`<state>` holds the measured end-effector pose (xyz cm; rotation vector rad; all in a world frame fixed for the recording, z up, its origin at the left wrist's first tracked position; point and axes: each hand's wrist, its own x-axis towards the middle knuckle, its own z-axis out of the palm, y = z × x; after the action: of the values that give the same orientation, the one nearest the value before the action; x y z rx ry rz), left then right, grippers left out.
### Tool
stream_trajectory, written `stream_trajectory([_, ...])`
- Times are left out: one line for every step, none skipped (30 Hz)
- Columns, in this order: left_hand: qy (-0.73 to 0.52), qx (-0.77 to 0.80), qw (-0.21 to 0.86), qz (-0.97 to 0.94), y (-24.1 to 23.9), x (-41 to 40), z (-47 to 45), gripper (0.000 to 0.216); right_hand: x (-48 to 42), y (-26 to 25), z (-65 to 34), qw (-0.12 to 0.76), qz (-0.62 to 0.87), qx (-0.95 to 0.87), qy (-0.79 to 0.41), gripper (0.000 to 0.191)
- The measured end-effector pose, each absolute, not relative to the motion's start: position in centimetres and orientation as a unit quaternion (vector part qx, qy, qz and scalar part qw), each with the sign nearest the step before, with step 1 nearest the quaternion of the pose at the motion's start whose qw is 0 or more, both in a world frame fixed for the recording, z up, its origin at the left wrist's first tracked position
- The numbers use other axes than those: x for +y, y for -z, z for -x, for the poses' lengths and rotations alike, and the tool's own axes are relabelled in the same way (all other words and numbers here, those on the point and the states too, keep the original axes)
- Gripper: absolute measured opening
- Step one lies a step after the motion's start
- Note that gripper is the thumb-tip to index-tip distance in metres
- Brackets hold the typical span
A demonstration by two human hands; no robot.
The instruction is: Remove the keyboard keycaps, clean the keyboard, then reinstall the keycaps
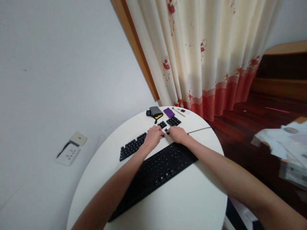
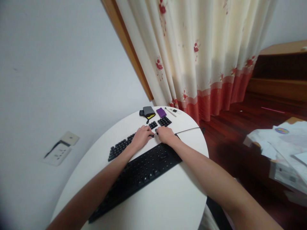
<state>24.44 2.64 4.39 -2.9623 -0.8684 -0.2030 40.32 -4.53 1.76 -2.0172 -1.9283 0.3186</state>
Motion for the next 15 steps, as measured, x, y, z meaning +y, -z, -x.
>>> stream_trajectory([0.068,-0.28,0.016,0.957,-4.6,2.6,-24.5,0.015,-4.5,-1.8,-40.4,0.167,0.709,-0.676,-0.111,0.028])
stream_trajectory([0.072,-0.28,0.005,0.957,-4.8,2.6,-24.4,0.015,-4.4,-1.8,-40.4,0.169,0.71,-0.674,-0.111,0.026])
stream_trajectory([0.076,-0.28,-0.011,0.957,-4.9,2.5,-24.3,0.015,-4.4,-1.8,-40.4,0.17,0.711,-0.673,-0.11,0.024])
stream_trajectory([0.081,-0.282,-0.03,0.955,-5.1,2.3,-24.2,0.015,-4.4,-1.8,-40.5,0.172,0.71,-0.674,-0.11,0.022])
stream_trajectory([0.084,-0.285,-0.047,0.954,-5.1,2.1,-24.0,0.016,-4.3,-1.8,-40.5,0.174,0.709,-0.675,-0.11,0.02])
stream_trajectory([0.09,-0.292,-0.073,0.95,-5.2,1.8,-23.7,0.017,-4.3,-1.8,-40.5,0.176,0.707,-0.676,-0.111,0.019])
stream_trajectory([0.1,-0.304,-0.113,0.941,-5.1,1.4,-23.4,0.017,-4.2,-1.8,-40.5,0.178,0.704,-0.679,-0.111,0.018])
stream_trajectory([0.113,-0.321,-0.166,0.925,-5.0,1.0,-23.1,0.018,-4.1,-1.7,-40.5,0.18,0.701,-0.681,-0.112,0.017])
stream_trajectory([0.129,-0.34,-0.226,0.904,-4.9,0.5,-22.7,0.018,-4.1,-1.7,-40.5,0.18,0.698,-0.684,-0.114,0.016])
stream_trajectory([0.144,-0.356,-0.291,0.876,-4.8,-0.1,-22.3,0.018,-4.0,-1.6,-40.6,0.18,0.695,-0.686,-0.116,0.015])
stream_trajectory([0.158,-0.368,-0.349,0.847,-4.8,-0.7,-21.9,0.02,-4.0,-1.6,-40.6,0.181,0.693,-0.688,-0.117,0.015])
stream_trajectory([0.167,-0.373,-0.39,0.826,-4.8,-1.4,-21.6,0.021,-4.0,-1.5,-40.6,0.181,0.692,-0.689,-0.117,0.015])
stream_trajectory([0.172,-0.371,-0.413,0.814,-4.9,-2.1,-21.2,0.024,-4.0,-1.4,-40.6,0.182,0.69,-0.69,-0.117,0.015])
stream_trajectory([0.178,-0.369,-0.426,0.807,-5.0,-2.9,-20.9,0.027,-4.0,-1.4,-40.6,0.183,0.689,-0.691,-0.116,0.015])
stream_trajectory([0.181,-0.363,-0.433,0.805,-5.2,-3.6,-20.6,0.028,-4.0,-1.3,-40.6,0.184,0.688,-0.692,-0.115,0.015])
